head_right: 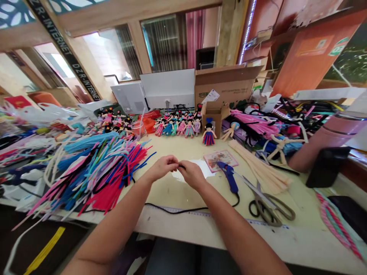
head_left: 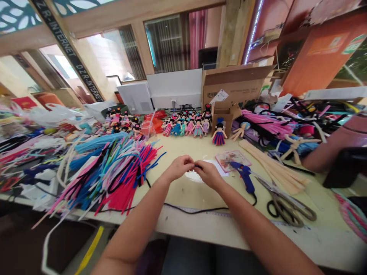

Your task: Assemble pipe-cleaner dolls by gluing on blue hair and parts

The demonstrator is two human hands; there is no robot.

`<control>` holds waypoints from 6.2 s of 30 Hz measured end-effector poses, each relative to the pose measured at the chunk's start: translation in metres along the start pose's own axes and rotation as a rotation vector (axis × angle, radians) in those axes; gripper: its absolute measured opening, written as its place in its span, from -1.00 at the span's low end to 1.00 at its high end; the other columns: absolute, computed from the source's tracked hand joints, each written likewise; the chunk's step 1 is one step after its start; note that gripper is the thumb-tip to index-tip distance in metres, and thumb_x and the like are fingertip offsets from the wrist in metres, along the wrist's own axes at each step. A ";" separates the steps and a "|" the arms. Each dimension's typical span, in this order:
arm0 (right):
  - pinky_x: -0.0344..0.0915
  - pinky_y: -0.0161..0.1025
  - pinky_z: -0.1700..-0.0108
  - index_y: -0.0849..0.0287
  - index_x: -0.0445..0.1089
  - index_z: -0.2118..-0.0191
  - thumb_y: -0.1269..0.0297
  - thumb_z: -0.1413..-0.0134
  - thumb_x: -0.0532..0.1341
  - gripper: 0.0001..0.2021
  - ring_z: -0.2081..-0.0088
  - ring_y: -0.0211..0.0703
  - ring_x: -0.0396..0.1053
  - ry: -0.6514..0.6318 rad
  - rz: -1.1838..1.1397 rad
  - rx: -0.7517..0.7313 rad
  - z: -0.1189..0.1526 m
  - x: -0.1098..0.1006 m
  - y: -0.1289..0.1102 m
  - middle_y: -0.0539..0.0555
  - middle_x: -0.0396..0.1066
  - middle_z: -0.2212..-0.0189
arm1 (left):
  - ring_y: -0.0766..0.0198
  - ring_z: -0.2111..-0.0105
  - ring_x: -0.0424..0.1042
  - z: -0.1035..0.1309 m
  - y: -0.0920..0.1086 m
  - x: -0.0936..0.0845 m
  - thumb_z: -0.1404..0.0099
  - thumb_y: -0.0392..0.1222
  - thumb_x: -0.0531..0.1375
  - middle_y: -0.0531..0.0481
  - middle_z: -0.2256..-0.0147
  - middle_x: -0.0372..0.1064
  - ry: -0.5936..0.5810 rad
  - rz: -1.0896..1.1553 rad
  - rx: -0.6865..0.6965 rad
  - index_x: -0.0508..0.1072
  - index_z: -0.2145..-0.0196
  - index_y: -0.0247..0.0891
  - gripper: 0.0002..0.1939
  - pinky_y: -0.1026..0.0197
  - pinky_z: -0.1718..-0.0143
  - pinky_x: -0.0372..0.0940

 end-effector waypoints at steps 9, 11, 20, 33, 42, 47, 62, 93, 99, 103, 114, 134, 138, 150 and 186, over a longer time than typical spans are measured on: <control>0.21 -0.22 0.18 0.12 0.44 0.26 0.32 -0.18 0.05 -0.79 0.23 -0.12 0.36 0.140 0.150 0.158 0.002 -0.014 0.056 0.09 0.44 0.32 | 0.28 0.29 0.47 -0.036 -0.037 0.005 -0.29 -0.07 0.01 -0.12 0.26 0.51 0.163 0.051 -0.043 0.47 0.16 -0.31 -0.65 0.24 0.26 0.32; 0.20 -0.20 0.17 0.12 0.45 0.24 0.31 -0.21 0.04 -0.77 0.22 -0.10 0.34 0.129 0.233 0.169 0.002 -0.013 0.058 0.11 0.42 0.31 | 0.26 0.20 0.46 -0.035 -0.038 0.004 -0.28 -0.13 0.05 -0.10 0.20 0.51 0.179 -0.059 0.047 0.49 0.15 -0.28 -0.69 0.23 0.13 0.31; 0.18 -0.20 0.13 0.11 0.43 0.15 0.34 -0.22 0.07 -0.80 0.17 -0.07 0.31 0.107 0.408 0.105 0.008 -0.003 0.046 0.12 0.41 0.26 | 0.23 0.25 0.43 -0.024 -0.026 0.024 -0.25 -0.19 0.16 -0.03 0.30 0.50 0.110 -0.734 0.231 0.55 0.31 -0.15 -0.85 0.18 0.14 0.24; 0.09 -0.24 0.18 0.17 0.44 0.30 0.37 -0.24 0.06 -0.79 0.23 -0.11 0.24 0.116 0.496 0.012 0.008 -0.007 0.034 0.10 0.40 0.35 | 0.25 0.35 0.42 -0.024 -0.031 0.032 -0.21 -0.21 0.20 -0.01 0.37 0.50 0.067 -0.903 0.197 0.51 0.40 -0.22 -0.91 0.20 0.28 0.17; 0.06 -0.21 0.17 0.16 0.45 0.33 0.34 -0.23 0.07 -0.79 0.23 -0.09 0.21 0.120 0.530 0.007 0.006 -0.013 0.033 0.11 0.40 0.33 | 0.23 0.35 0.39 -0.023 -0.030 0.035 -0.20 -0.26 0.14 -0.03 0.38 0.48 0.051 -0.894 0.167 0.50 0.43 -0.23 -0.87 0.20 0.28 0.14; 0.04 -0.18 0.14 0.15 0.46 0.34 0.30 -0.23 0.09 -0.79 0.21 -0.09 0.22 0.169 0.494 0.045 0.006 -0.021 0.036 0.11 0.40 0.30 | 0.30 0.44 0.33 -0.023 -0.032 0.024 -0.17 -0.20 0.15 0.04 0.46 0.43 0.150 -0.617 0.026 0.47 0.47 -0.21 -0.88 0.24 0.36 0.13; 0.06 -0.28 0.29 0.16 0.32 0.37 0.40 -0.16 0.11 -0.89 0.32 -0.18 0.24 0.161 0.143 0.208 0.004 -0.001 0.034 0.02 0.37 0.42 | 0.38 0.50 0.28 -0.028 -0.039 0.019 -0.01 -0.13 0.27 0.08 0.56 0.33 0.398 0.266 -0.034 0.42 0.50 -0.30 -0.82 0.29 0.38 0.19; -0.01 -0.15 0.19 0.15 0.44 0.25 0.40 -0.18 0.08 -0.82 0.16 -0.01 0.14 0.109 0.546 0.094 0.008 -0.009 0.030 0.16 0.34 0.21 | 0.30 0.36 0.34 -0.022 -0.025 0.023 -0.16 -0.22 0.23 0.02 0.40 0.43 0.146 -0.647 0.157 0.51 0.45 -0.19 -0.93 0.22 0.28 0.17; -0.03 -0.11 0.14 0.14 0.43 0.29 0.41 -0.18 0.08 -0.83 0.16 -0.01 0.17 0.122 0.591 0.059 0.009 -0.010 0.028 0.14 0.38 0.27 | 0.28 0.35 0.33 -0.022 -0.026 0.024 -0.18 -0.21 0.18 0.02 0.42 0.41 0.128 -0.691 0.115 0.46 0.49 -0.20 -0.88 0.21 0.28 0.15; -0.04 -0.11 0.11 0.14 0.43 0.30 0.38 -0.21 0.06 -0.81 0.18 -0.04 0.19 0.147 0.564 0.086 0.009 -0.014 0.029 0.12 0.40 0.33 | 0.32 0.42 0.28 -0.024 -0.031 0.018 -0.17 -0.18 0.15 0.07 0.49 0.33 0.177 -0.455 0.024 0.38 0.52 -0.23 -0.85 0.25 0.35 0.14; -0.02 -0.21 0.24 0.17 0.37 0.33 0.34 -0.24 0.05 -0.82 0.26 -0.11 0.23 0.134 0.424 0.137 0.006 0.001 0.021 0.09 0.42 0.36 | 0.39 0.51 0.17 -0.025 -0.041 0.025 -0.08 -0.09 0.18 0.14 0.56 0.20 0.384 0.109 -0.113 0.33 0.52 -0.27 -0.81 0.30 0.42 0.14; -0.04 -0.15 0.21 0.12 0.45 0.27 0.43 -0.16 0.10 -0.82 0.17 -0.03 0.16 0.036 0.531 0.075 0.007 -0.009 0.030 0.13 0.39 0.27 | 0.37 0.52 0.25 -0.027 -0.040 0.017 -0.04 -0.06 0.23 0.05 0.53 0.35 0.088 -0.028 -0.136 0.48 0.47 -0.30 -0.77 0.29 0.47 0.17; -0.05 -0.13 0.20 0.13 0.45 0.26 0.44 -0.13 0.12 -0.83 0.14 0.00 0.16 0.015 0.582 0.053 0.008 -0.009 0.027 0.14 0.39 0.26 | 0.37 0.53 0.24 -0.025 -0.037 0.019 -0.04 -0.10 0.22 0.07 0.54 0.33 0.032 -0.116 -0.109 0.46 0.49 -0.30 -0.81 0.30 0.49 0.14; -0.03 -0.21 0.23 0.16 0.40 0.34 0.34 -0.20 0.10 -0.85 0.25 -0.11 0.24 0.052 0.459 0.091 0.009 -0.012 0.027 0.06 0.44 0.38 | 0.40 0.53 0.16 -0.024 -0.031 0.020 -0.06 -0.09 0.20 0.13 0.59 0.22 0.132 -0.054 -0.049 0.37 0.55 -0.30 -0.79 0.29 0.45 0.08; -0.05 -0.15 0.14 0.14 0.43 0.32 0.44 -0.14 0.12 -0.85 0.13 -0.03 0.19 0.016 0.649 -0.004 0.012 -0.008 0.024 0.09 0.40 0.26 | 0.34 0.48 0.30 -0.020 -0.033 0.021 -0.04 -0.12 0.19 0.06 0.53 0.40 -0.001 -0.370 -0.102 0.51 0.51 -0.27 -0.83 0.28 0.44 0.12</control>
Point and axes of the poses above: each hand's wrist, its own z-axis away from the middle knuckle, its own x-axis out of the palm, y = z × x, the point moved 5 cm from there along -z, towards the middle knuckle
